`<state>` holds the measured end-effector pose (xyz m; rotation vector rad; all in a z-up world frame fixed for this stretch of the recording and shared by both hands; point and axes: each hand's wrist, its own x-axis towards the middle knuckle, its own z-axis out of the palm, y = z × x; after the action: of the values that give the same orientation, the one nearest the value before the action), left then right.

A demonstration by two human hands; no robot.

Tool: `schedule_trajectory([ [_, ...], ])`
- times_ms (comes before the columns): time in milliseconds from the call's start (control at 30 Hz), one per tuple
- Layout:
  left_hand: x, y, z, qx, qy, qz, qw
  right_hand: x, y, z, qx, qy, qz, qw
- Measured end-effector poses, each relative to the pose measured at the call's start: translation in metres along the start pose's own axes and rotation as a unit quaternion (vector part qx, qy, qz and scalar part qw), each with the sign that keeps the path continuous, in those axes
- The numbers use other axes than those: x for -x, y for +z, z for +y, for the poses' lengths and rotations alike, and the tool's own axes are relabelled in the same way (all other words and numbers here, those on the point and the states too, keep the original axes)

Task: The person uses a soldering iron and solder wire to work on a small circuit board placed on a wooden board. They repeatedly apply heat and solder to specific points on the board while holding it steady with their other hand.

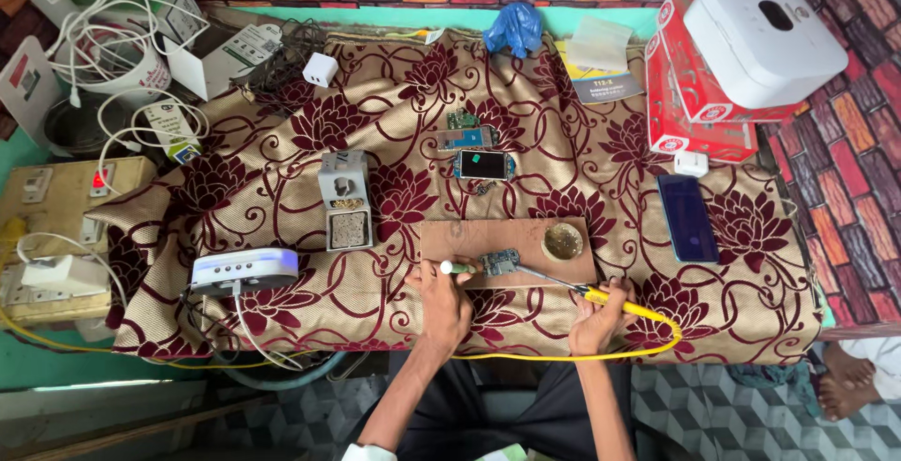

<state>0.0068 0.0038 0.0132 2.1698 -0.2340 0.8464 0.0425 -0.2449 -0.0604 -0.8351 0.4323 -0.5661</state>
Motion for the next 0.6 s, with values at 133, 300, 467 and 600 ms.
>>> schedule_trajectory([
  [133,0.004,0.002,-0.005,-0.017,-0.001,-0.006,1.000,0.007,0.010,-0.011,0.034,-0.025,-0.033,0.999],
  [300,0.002,0.001,-0.004,-0.008,0.000,-0.025,1.000,0.010,0.029,-0.032,0.171,-0.102,-0.067,0.978],
  [467,-0.001,-0.002,-0.001,-0.012,0.012,-0.017,1.000,0.006,0.052,-0.051,0.377,-0.227,-0.154,0.884],
  [600,0.004,0.001,-0.006,-0.013,0.009,-0.016,1.000,-0.011,0.066,-0.053,0.594,-0.420,-0.174,0.663],
])
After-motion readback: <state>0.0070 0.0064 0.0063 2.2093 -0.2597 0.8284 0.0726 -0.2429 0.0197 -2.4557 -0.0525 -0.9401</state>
